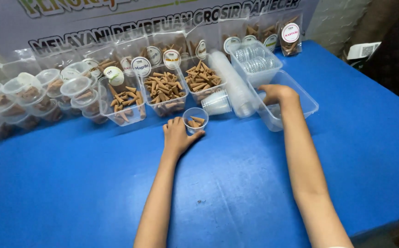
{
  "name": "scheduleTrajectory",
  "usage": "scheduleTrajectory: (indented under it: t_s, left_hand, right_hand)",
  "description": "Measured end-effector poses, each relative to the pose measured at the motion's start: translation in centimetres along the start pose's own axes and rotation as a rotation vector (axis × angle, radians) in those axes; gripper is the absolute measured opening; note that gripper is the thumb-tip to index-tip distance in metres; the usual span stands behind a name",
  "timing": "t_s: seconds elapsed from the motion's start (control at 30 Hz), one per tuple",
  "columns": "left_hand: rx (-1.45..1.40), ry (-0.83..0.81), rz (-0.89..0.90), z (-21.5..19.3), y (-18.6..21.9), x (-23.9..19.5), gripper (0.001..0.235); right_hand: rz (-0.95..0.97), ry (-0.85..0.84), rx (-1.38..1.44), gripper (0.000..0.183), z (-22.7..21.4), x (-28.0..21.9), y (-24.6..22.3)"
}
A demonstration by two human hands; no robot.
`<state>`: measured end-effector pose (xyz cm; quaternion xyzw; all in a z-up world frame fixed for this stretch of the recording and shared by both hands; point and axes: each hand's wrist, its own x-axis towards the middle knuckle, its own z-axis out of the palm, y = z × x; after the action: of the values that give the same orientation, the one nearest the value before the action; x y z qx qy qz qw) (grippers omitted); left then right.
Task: The person repeatedly fills small clear plastic cups with incense sticks from larger bulk containers on a blue table, then places lids on the cups. The process is repeated multiple times with different cups and containers.
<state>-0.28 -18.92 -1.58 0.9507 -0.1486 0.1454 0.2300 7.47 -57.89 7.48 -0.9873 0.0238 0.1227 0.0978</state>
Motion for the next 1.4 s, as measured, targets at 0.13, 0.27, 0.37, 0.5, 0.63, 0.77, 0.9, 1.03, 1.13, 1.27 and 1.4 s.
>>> scheduleTrajectory:
  t_s: [0.13,0.27,0.37,0.5,0.63,0.77,0.9,1.03,1.13,1.27,1.4]
  left_hand:
    - [-0.021,-0.014,-0.006,-0.1,0.1,-0.2,0.075]
    - [-0.019,-0.008,0.011,-0.2,0.2,-0.4,0.075]
    - [-0.022,0.003,0.018,-0.4,0.4,-0.6,0.076]
    - [-0.018,-0.007,0.017,-0.2,0.2,-0.4,0.074]
    - [-0.027,-0.011,0.015,-0.5,0.4,-0.6,0.075]
    - [-0.033,-0.015,0.007,-0.8,0.5,-0.7,0.078]
    - [-0.049,0.007,-0.012,-0.8,0.3,-0.7,0.078]
    - [-0.038,0.048,-0.018,0.4,-0.7,-0.1,0.077]
    - [0.022,0.095,-0.054,0.9,-0.8,-0.1,0.079]
    - [-0.002,0.205,-0.233,0.2,-1.1,-0.6,0.076]
    - [-0.001,0.223,-0.335,-1.4,-1.8,-1.3,0.070]
  right_hand:
    - [0.012,-0.089,-0.003,0.100,0.1,-1.6,-1.0]
    - [0.113,-0.094,-0.087,0.099,-0.9,-2.9,-2.2]
    - [0.170,-0.095,-0.058,0.108,0.5,-0.4,-0.5]
    - [0.148,-0.071,-0.029,0.107,0.3,-1.3,-1.2]
    - [0.026,-0.087,-0.032,0.078,-0.4,-2.9,-2.0]
    - [0.003,0.042,0.157,0.066,-0.7,-3.8,-1.8]
    - [-0.025,0.185,0.154,0.056,-1.8,-2.6,-0.8]
    - [-0.153,0.361,0.042,0.045,-4.1,-5.6,-3.5]
    - [-0.313,0.597,-0.099,0.029,-3.6,-6.0,-6.1]
    - [-0.467,1.051,-0.348,0.013,0.7,-3.7,-11.9]
    - [-0.654,1.092,-0.267,0.019,4.4,-5.0,-20.2]
